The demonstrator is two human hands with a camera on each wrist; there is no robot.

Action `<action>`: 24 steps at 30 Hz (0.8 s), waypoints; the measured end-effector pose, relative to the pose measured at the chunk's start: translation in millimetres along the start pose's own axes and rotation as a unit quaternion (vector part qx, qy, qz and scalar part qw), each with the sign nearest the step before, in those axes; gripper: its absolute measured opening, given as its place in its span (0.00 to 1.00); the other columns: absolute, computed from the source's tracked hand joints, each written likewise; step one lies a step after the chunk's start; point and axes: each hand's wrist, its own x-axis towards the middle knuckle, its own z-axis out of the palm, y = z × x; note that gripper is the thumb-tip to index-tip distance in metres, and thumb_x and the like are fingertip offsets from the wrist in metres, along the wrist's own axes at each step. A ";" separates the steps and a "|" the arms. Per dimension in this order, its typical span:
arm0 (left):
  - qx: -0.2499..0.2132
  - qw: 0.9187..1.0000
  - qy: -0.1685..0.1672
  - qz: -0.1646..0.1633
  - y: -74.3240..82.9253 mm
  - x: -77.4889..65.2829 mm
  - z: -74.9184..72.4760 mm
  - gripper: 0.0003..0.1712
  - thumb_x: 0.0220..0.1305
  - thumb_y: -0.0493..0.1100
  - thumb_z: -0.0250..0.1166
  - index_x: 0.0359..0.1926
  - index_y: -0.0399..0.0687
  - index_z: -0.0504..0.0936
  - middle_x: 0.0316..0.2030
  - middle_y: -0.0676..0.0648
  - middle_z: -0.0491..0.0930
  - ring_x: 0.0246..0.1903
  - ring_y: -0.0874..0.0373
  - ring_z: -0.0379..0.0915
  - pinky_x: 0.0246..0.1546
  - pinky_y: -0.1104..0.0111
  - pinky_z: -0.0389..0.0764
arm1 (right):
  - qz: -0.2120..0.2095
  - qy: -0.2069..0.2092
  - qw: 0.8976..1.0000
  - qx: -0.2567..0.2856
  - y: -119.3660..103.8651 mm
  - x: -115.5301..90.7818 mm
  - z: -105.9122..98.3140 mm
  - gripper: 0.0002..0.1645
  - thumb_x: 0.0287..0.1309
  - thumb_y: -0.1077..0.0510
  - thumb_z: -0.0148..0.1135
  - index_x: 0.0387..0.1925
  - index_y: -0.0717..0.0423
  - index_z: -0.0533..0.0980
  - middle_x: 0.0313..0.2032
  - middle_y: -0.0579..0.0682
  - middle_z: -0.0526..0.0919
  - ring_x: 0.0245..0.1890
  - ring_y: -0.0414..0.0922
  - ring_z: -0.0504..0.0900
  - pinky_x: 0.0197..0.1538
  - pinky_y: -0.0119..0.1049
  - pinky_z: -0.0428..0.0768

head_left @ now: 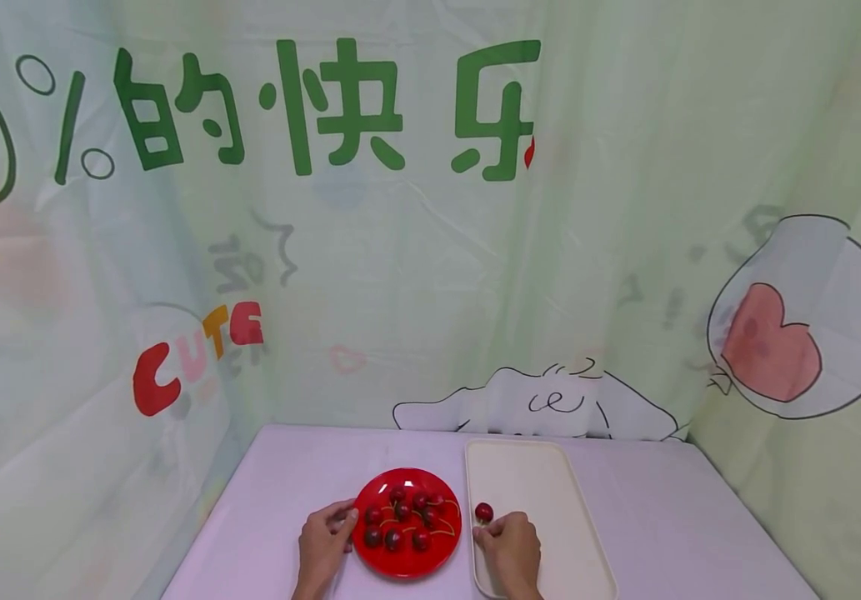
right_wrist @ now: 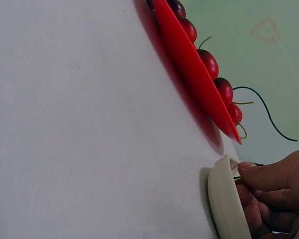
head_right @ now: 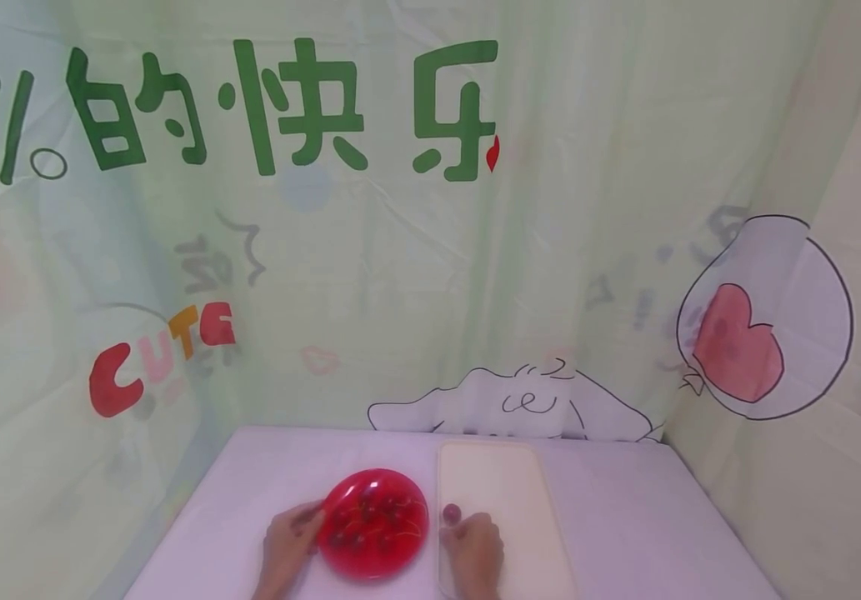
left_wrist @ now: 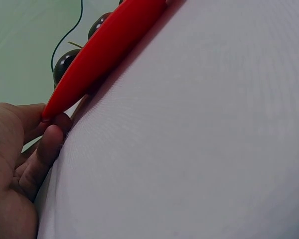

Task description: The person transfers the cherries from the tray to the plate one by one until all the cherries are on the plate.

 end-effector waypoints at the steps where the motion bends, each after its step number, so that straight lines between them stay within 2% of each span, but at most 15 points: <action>1: -0.001 1.000 -0.001 0.000 -0.1 0.1 0.1 0.18 0.76 0.41 0.71 0.63 0.46 0.89 0.46 0.44 0.90 0.22 0.59 0.79 0.26 0.73 0.82 | -0.001 0.000 1.000 0.001 -0.4 -0.3 -0.7 0.11 0.51 0.61 0.86 0.22 0.61 0.89 0.21 0.51 0.87 0.26 0.46 0.79 0.36 0.42 0.76; 9: -0.004 1.000 -0.002 0.003 -0.5 -0.5 -0.3 0.18 0.76 0.41 0.71 0.63 0.45 0.89 0.45 0.44 0.90 0.21 0.59 0.79 0.26 0.73 0.82 | 0.016 -0.013 1.000 0.006 -5.5 -2.8 -4.0 0.10 0.53 0.62 0.85 0.24 0.60 0.89 0.20 0.49 0.87 0.26 0.46 0.79 0.38 0.42 0.76; 20: 0.000 1.000 -0.005 0.003 0.3 -0.8 -1.0 0.18 0.76 0.42 0.71 0.63 0.46 0.88 0.46 0.45 0.90 0.22 0.59 0.79 0.26 0.73 0.82 | 0.043 -0.006 0.999 0.022 -7.3 -3.6 -2.1 0.06 0.57 0.65 0.81 0.29 0.63 0.89 0.22 0.50 0.86 0.27 0.45 0.78 0.38 0.39 0.77; 24: -0.002 1.000 -0.003 0.004 1.7 -1.5 -1.9 0.18 0.76 0.42 0.71 0.63 0.45 0.89 0.46 0.44 0.91 0.22 0.59 0.79 0.26 0.73 0.82 | 0.034 0.003 0.999 0.028 -8.2 -5.6 -5.4 0.05 0.56 0.66 0.80 0.29 0.63 0.89 0.22 0.49 0.86 0.26 0.44 0.78 0.37 0.37 0.75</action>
